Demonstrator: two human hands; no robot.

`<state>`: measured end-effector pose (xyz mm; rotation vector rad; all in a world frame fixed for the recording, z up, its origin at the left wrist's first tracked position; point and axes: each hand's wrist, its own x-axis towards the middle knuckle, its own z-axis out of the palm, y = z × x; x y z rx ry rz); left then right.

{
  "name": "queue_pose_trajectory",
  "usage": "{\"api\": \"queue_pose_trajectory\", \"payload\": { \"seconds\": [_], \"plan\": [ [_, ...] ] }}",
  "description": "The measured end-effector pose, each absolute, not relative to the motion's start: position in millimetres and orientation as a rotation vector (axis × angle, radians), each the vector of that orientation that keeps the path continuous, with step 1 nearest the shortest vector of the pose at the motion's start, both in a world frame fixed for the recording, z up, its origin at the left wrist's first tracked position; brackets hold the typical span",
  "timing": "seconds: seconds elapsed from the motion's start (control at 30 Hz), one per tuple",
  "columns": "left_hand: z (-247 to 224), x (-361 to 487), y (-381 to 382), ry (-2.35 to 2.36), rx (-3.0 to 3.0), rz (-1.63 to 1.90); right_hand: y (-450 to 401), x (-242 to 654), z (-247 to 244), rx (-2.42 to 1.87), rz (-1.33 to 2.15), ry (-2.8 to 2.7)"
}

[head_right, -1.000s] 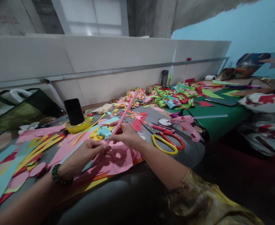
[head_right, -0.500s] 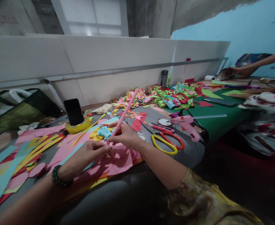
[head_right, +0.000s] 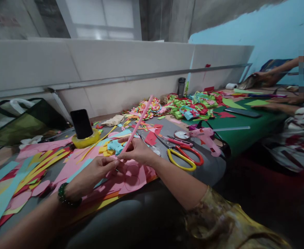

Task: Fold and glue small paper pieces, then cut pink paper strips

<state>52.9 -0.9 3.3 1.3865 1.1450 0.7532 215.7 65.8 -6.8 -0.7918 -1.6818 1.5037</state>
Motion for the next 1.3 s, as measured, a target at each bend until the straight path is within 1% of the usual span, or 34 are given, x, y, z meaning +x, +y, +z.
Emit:
{"api": "queue_pose_trajectory", "payload": {
  "seconds": [0.23, 0.5, 0.87, 1.07, 1.3],
  "plan": [
    [2.8, 52.3, -0.9, 1.201, 1.464, 0.744, 69.4, 216.7, -7.3, -0.824, 1.376, -1.682],
    [-2.9, 51.8, 1.3, 1.117, 1.340, 0.782, 65.2, 216.1, -6.0, -0.805, 1.490, -1.756],
    [-4.0, 50.9, 0.2, 1.098, 1.342, 0.707, 72.4, 217.9, -11.5, -0.801, 1.385, -1.662],
    [-6.4, 53.8, -2.9, 1.072, 1.229, 0.722, 67.7, 216.6, -10.3, -0.756, 1.543, -1.703],
    [-3.4, 53.2, -3.5, 1.110, 1.260, 0.725, 67.8, 216.9, -8.1, -0.810, 1.461, -1.712]
  ]
}}
